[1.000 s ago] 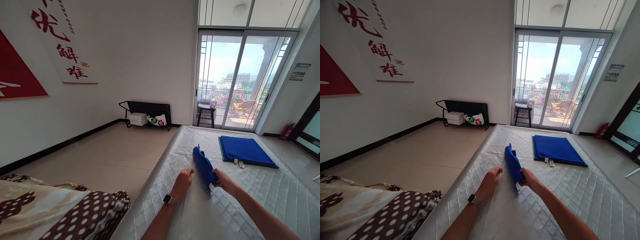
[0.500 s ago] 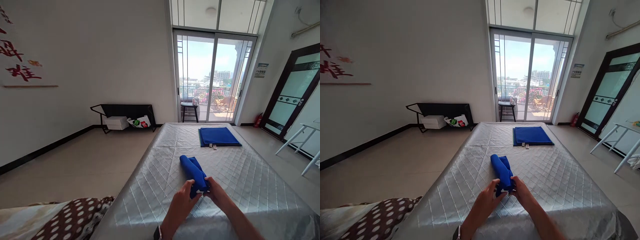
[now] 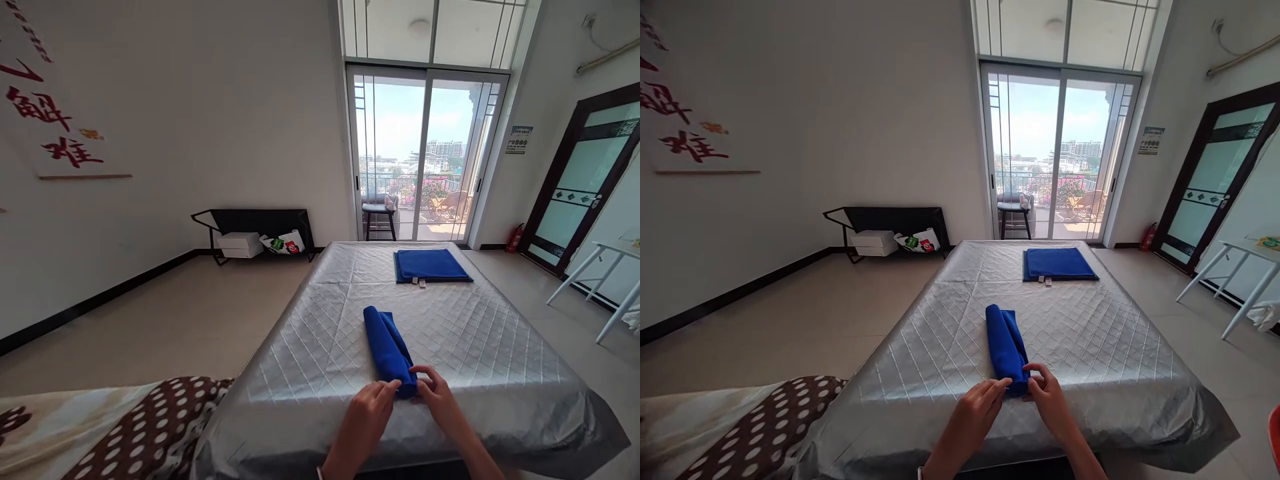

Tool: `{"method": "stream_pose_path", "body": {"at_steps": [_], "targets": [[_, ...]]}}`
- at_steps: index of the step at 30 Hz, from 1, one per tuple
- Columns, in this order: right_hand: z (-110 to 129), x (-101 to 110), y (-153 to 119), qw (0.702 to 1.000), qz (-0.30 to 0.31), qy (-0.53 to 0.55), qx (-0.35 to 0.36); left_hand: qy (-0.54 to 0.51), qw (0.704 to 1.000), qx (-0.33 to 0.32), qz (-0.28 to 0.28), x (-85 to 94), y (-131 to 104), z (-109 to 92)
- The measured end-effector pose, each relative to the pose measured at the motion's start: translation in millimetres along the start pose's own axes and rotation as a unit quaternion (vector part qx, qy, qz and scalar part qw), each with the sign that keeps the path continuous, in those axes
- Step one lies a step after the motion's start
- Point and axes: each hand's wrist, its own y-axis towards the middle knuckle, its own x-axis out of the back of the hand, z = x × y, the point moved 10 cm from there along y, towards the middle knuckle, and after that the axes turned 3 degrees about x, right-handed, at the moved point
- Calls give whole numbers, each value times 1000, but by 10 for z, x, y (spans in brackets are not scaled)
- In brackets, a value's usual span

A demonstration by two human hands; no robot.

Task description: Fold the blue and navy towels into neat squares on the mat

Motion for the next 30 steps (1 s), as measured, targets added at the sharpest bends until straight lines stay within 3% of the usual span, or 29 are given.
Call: {"method": "stream_pose_path", "body": {"at_steps": [12,18,24,30], "targets": [[126,35,-118,989,-4,-127,79,-64,997,44,-25,-90,-70,134],[173,151,-126,982,-44,-153,98,-74,995,57,-25,-107,-86,169],[211,228,-105,984,-70,-126,101,-51,993,73,-77,190,-106,352],[326,329,-135,979,-100,-133,116,-3,980,135,-146,570,-187,637]]}}
